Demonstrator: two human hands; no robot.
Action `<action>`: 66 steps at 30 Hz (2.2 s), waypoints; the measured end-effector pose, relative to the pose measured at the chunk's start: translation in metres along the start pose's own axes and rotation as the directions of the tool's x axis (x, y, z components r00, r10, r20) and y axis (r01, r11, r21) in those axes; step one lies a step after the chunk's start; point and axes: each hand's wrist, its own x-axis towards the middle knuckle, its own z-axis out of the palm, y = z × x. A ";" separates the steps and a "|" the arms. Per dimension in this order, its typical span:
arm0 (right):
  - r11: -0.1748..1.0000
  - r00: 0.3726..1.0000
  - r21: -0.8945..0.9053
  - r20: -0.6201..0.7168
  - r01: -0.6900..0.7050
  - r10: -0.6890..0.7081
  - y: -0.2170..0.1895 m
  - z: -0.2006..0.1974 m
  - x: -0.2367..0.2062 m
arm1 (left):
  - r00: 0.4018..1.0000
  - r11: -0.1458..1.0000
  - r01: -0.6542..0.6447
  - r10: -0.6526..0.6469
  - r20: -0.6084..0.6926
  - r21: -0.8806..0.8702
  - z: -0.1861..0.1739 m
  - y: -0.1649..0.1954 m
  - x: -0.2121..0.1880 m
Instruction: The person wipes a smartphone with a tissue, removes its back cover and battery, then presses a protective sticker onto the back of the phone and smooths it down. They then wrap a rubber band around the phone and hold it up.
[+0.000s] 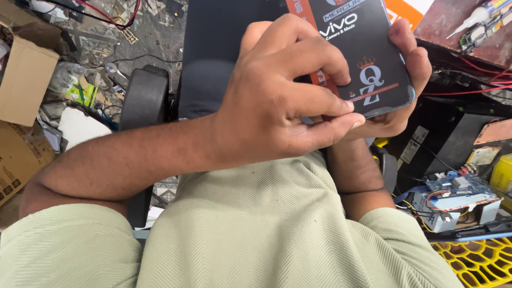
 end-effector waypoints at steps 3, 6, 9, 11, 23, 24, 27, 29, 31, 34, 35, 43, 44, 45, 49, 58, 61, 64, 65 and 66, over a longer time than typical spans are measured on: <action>1.000 1.000 0.014 -0.005 0.004 -0.004 0.001 0.001 0.001 | 0.996 0.986 -0.087 0.090 -0.013 0.141 -0.002 0.005 -0.001; 0.998 1.000 0.064 -0.015 0.005 -0.005 0.000 0.003 0.000 | 0.983 0.954 -0.175 0.185 -0.019 0.242 -0.003 0.009 0.000; 0.988 1.000 0.157 -0.017 0.002 0.000 0.001 0.004 -0.002 | 0.976 0.945 -0.191 0.212 -0.051 0.264 -0.012 0.009 0.000; 0.971 1.000 0.240 -0.006 -0.001 0.002 0.004 0.006 -0.007 | 0.971 0.958 -0.141 0.182 -0.153 0.250 -0.022 0.008 -0.001; 0.688 0.981 0.708 0.037 -0.160 0.190 0.030 -0.006 -0.013 | 0.886 0.798 0.288 -0.432 -0.168 -0.529 -0.044 0.017 0.000; 0.673 0.980 0.717 0.075 -0.182 0.185 0.032 -0.005 -0.013 | 0.907 0.876 0.245 -0.359 -0.220 -0.416 -0.049 0.017 -0.002; 0.675 0.960 0.691 0.262 -0.258 0.099 0.036 -0.012 -0.010 | 0.948 0.985 0.136 -0.160 -0.276 -0.105 -0.062 0.021 -0.007; 0.680 0.923 0.667 0.383 -0.306 0.040 0.038 -0.016 -0.011 | 0.954 0.993 0.106 -0.117 -0.275 -0.056 -0.065 0.023 -0.007; 0.761 0.956 0.602 0.281 -0.241 0.081 0.038 -0.016 -0.023 | 0.959 0.999 0.035 -0.026 -0.281 0.027 -0.069 0.023 -0.008; 0.811 0.970 0.557 0.239 -0.180 0.051 0.036 -0.015 -0.036 | 0.957 0.988 -0.080 0.113 -0.266 0.130 -0.074 0.020 -0.010; 0.816 0.969 0.554 0.245 -0.167 0.032 0.034 -0.016 -0.040 | 0.957 0.982 -0.102 0.140 -0.252 0.157 -0.076 0.019 -0.012; 0.884 0.982 0.447 0.180 -0.140 0.064 0.015 -0.024 -0.046 | 0.945 0.950 -0.200 0.251 -0.208 0.239 -0.077 0.018 -0.010; 0.890 0.982 0.433 0.174 -0.140 0.070 0.014 -0.024 -0.047 | 0.945 0.949 -0.202 0.254 -0.205 0.241 -0.077 0.019 -0.010; 0.897 0.983 0.419 0.168 -0.141 0.076 0.013 -0.024 -0.047 | 0.945 0.948 -0.205 0.256 -0.202 0.243 -0.077 0.019 -0.009; 0.907 0.973 0.379 0.199 -0.183 0.113 0.004 -0.025 -0.045 | 0.944 0.951 -0.195 0.248 -0.217 0.241 -0.075 0.019 -0.009; 0.906 0.950 0.287 0.100 -0.312 0.295 -0.013 -0.005 -0.037 | 0.928 0.934 -0.271 0.318 -0.196 0.232 -0.076 0.018 -0.005; 0.894 0.933 0.269 0.078 -0.359 0.351 -0.011 -0.007 -0.041 | 0.915 0.928 -0.296 0.344 -0.213 0.227 -0.073 0.020 -0.001; 0.885 0.930 0.291 0.065 -0.365 0.362 -0.006 -0.010 -0.047 | 0.915 0.923 -0.306 0.353 -0.196 0.235 -0.074 0.022 0.000; 0.883 0.929 0.294 0.075 -0.367 0.362 -0.006 -0.012 -0.049 | 0.916 0.922 -0.307 0.353 -0.191 0.235 -0.075 0.022 0.001; 0.880 0.928 0.297 0.084 -0.370 0.362 -0.004 -0.014 -0.050 | 0.917 0.922 -0.307 0.353 -0.185 0.236 -0.075 0.023 0.001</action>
